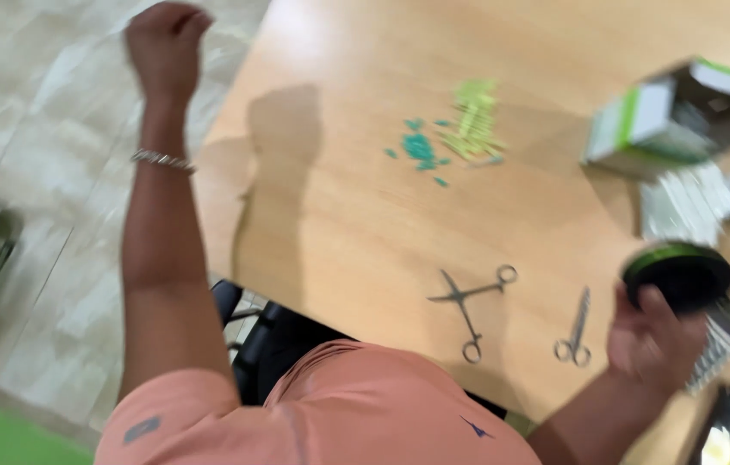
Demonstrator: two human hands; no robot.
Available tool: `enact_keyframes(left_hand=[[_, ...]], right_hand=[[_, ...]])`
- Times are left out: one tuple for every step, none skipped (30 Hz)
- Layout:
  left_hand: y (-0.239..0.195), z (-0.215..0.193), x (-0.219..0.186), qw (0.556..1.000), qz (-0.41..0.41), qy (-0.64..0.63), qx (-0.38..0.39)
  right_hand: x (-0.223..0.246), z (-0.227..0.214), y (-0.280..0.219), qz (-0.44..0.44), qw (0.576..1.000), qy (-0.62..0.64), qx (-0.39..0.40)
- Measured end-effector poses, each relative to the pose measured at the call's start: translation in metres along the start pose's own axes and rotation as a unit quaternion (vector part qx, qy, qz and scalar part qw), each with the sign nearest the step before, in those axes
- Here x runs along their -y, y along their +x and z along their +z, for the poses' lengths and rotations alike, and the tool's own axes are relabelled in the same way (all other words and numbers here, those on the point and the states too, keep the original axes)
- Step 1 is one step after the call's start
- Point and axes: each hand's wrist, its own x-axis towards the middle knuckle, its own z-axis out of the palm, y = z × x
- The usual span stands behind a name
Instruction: The person threads a thin filament through a small green plastic cap, then uses hemostats to pull the filament through and cut it. They repeat this process with additional caps and tubes, handling the components one at a time on a wooden table.
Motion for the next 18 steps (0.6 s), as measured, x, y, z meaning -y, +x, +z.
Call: enact_keyframes(left_hand=[[-0.001, -0.004, 0.003, 1.0, -0.007, 0.012, -0.009], [-0.003, -0.008, 0.007, 0.996, -0.085, 0.04, -0.002], [-0.002, -0.005, 0.009, 0.985, -0.161, 0.061, 0.009], [-0.002, -0.014, 0.0, 0.984, -0.166, 0.068, 0.004], [0.0, -0.019, -0.011, 0.977, -0.214, 0.004, -0.004], [0.003, -0.023, -0.022, 0.964, -0.259, -0.06, -0.013], [0.002, -0.025, -0.013, 0.964, -0.26, -0.059, -0.014], [0.001, -0.027, -0.003, 0.965, -0.254, -0.051, -0.021], [0.002, -0.026, 0.006, 0.967, -0.248, -0.045, -0.027], [0.0, -0.029, 0.016, 0.967, -0.248, -0.046, -0.027], [-0.001, -0.033, 0.026, 0.97, -0.237, -0.036, -0.036], [-0.001, -0.036, 0.036, 0.973, -0.226, -0.026, -0.046], [-0.002, -0.041, 0.046, 0.973, -0.225, -0.026, -0.044], [-0.002, -0.045, 0.056, 0.975, -0.214, -0.017, -0.053], [-0.003, -0.044, 0.064, 0.977, -0.202, -0.011, -0.059], [-0.009, -0.053, 0.081, 0.978, -0.201, -0.015, -0.054], [-0.012, -0.053, 0.096, 0.981, -0.188, -0.016, -0.055], [-0.014, -0.052, 0.111, 0.983, -0.174, -0.016, -0.057]], right_hand=[[0.004, 0.007, -0.003, 0.007, 1.0, 0.0, 0.015], [0.008, 0.013, -0.005, 0.001, 1.0, -0.018, 0.016], [0.014, 0.017, -0.011, -0.007, 0.999, -0.038, 0.01], [0.016, 0.022, -0.011, -0.003, 0.999, -0.038, 0.019], [0.018, 0.027, -0.014, 0.001, 0.998, -0.058, 0.011], [0.021, 0.03, -0.016, 0.005, 0.997, -0.078, 0.003], [0.02, 0.033, -0.018, 0.006, 0.997, -0.079, 0.005], [0.02, 0.036, -0.018, 0.005, 0.996, -0.088, 0.0], [0.021, 0.037, -0.019, 0.003, 0.995, -0.098, -0.006], [0.021, 0.036, -0.018, 0.003, 0.995, -0.099, -0.007], [0.02, 0.036, -0.018, 0.0, 0.995, -0.098, -0.014], [0.019, 0.036, -0.017, -0.003, 0.995, -0.096, -0.021], [0.018, 0.039, -0.017, -0.003, 0.995, -0.096, -0.022], [0.018, 0.042, -0.017, -0.009, 0.997, -0.08, -0.015], [0.02, 0.042, -0.019, -0.017, 0.998, -0.065, -0.011], [0.016, 0.043, -0.014, -0.019, 0.997, -0.066, -0.017], [0.014, 0.041, -0.012, -0.026, 0.999, -0.044, 0.009], [0.013, 0.038, -0.009, -0.033, 0.999, -0.023, 0.035]])
